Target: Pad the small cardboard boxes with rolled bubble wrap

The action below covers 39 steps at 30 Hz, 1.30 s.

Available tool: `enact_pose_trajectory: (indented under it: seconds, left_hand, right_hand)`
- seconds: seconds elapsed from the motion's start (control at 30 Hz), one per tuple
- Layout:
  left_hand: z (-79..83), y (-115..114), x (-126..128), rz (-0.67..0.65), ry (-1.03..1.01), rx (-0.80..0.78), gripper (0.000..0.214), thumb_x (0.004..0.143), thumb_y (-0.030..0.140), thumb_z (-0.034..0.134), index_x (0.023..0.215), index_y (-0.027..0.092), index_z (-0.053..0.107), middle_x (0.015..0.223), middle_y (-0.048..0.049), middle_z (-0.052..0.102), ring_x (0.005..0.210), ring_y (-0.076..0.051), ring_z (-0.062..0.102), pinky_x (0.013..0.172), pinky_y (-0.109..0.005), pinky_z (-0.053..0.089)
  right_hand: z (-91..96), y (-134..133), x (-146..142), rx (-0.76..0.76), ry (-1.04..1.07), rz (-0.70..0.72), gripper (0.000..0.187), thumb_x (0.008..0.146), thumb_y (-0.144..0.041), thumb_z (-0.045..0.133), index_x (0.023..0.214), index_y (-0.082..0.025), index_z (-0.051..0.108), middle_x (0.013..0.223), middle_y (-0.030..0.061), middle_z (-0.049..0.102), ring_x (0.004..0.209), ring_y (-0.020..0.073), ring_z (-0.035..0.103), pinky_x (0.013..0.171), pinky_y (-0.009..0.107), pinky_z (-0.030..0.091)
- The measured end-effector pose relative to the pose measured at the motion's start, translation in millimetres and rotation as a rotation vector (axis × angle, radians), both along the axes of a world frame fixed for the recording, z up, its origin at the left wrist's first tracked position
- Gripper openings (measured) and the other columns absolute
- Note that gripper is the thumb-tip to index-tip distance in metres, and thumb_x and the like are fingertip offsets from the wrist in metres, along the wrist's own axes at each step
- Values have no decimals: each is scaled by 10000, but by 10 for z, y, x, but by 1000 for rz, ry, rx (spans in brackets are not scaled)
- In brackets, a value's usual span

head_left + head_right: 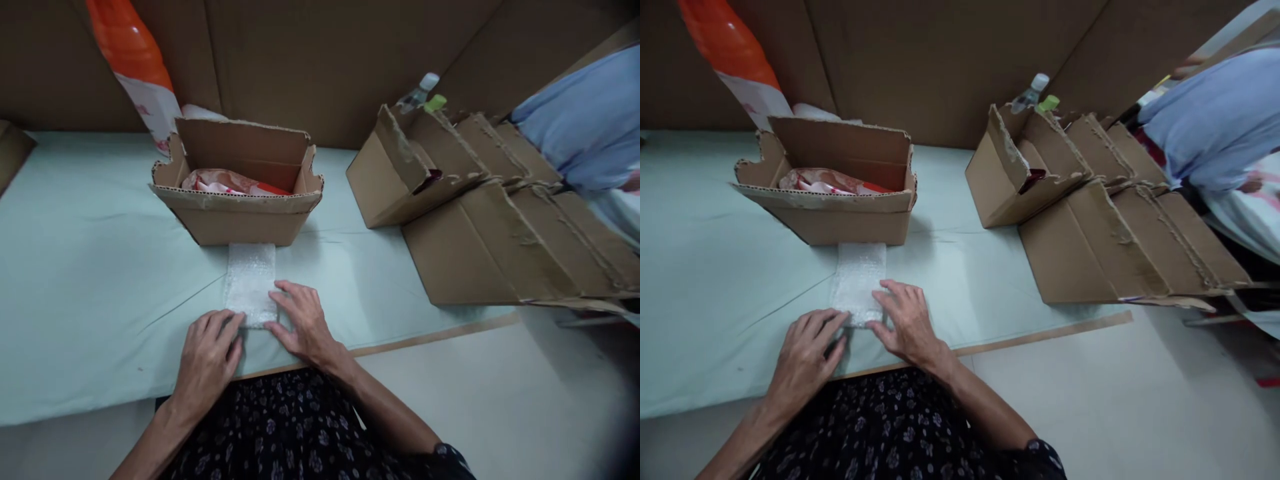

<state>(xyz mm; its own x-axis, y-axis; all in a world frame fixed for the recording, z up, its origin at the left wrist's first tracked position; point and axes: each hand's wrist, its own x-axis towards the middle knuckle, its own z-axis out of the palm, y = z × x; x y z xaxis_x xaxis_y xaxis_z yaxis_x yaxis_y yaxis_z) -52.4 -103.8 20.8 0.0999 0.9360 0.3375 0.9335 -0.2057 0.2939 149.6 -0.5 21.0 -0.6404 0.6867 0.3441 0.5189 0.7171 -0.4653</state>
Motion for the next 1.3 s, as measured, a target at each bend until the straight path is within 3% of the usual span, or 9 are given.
enact_pose_trajectory:
  seconds: [0.1,0.27,0.47,0.67,0.83,0.93,1.1,1.2,1.3]
  left_hand:
    - [-23,56,-38,12,24,28,331,888,48,603,1197,156,655,1016,-100,667,955,-267,582,809,-395,467]
    - [-45,104,-52,39,-31,108,215,881,46,611,1052,156,681,1042,-115,673,981,-270,599,853,-403,471]
    - [59,70,-44,-15,-199,134,213,891,72,614,1067,187,647,1004,-70,734,1021,-256,648,919,-420,471]
    - [103,-7,-43,86,-407,-9,180,953,194,574,1105,210,669,919,-34,731,866,-194,673,788,-334,522]
    - [-44,104,-52,179,-252,29,215,962,267,593,1136,178,682,817,-34,708,733,-195,638,781,-349,493]
    - [-92,176,-42,186,-119,62,246,967,249,581,1177,153,664,853,-67,707,795,-235,648,801,-381,484]
    - [-10,79,-43,70,-99,132,333,920,207,651,1242,129,619,1219,-188,672,1102,-307,631,948,-445,483]
    - [47,-45,-46,-26,-193,82,329,923,120,598,1244,192,613,1121,-105,720,1062,-259,646,962,-423,478]
    - [50,-80,-48,32,-305,42,294,937,104,558,1201,205,635,998,-58,729,941,-205,661,873,-357,505]
  right_hand:
    - [51,-57,38,16,-44,136,526,876,-471,737,1302,-203,584,1459,173,547,1312,312,513,1040,472,426]
    - [92,-71,14,112,-140,152,587,849,-406,777,1352,-192,563,1590,206,410,1453,345,363,1139,521,326]
    - [44,-34,4,-26,-99,228,269,923,-174,642,1189,-209,667,1204,82,735,1198,264,587,1039,469,391]
    - [-4,-86,8,-334,53,74,349,964,-202,614,1311,-225,647,1071,71,771,957,215,669,898,390,488]
    - [98,-117,57,-89,71,-53,354,978,-272,606,1324,-202,623,1236,134,699,1116,268,627,938,427,467]
    - [134,-101,27,-9,-22,91,310,966,-285,638,1263,-193,643,1281,126,679,1180,278,587,977,440,443]
    - [40,-40,-90,-36,-170,216,261,965,-247,655,1221,-199,661,1278,99,705,1186,265,585,970,429,428]
    - [16,-31,-89,-144,-125,219,228,989,-252,638,1212,-218,673,1117,61,761,1048,224,639,951,404,431]
    - [57,-38,-43,-197,-64,209,268,995,-297,641,1244,-202,665,1076,68,763,991,215,652,936,391,453]
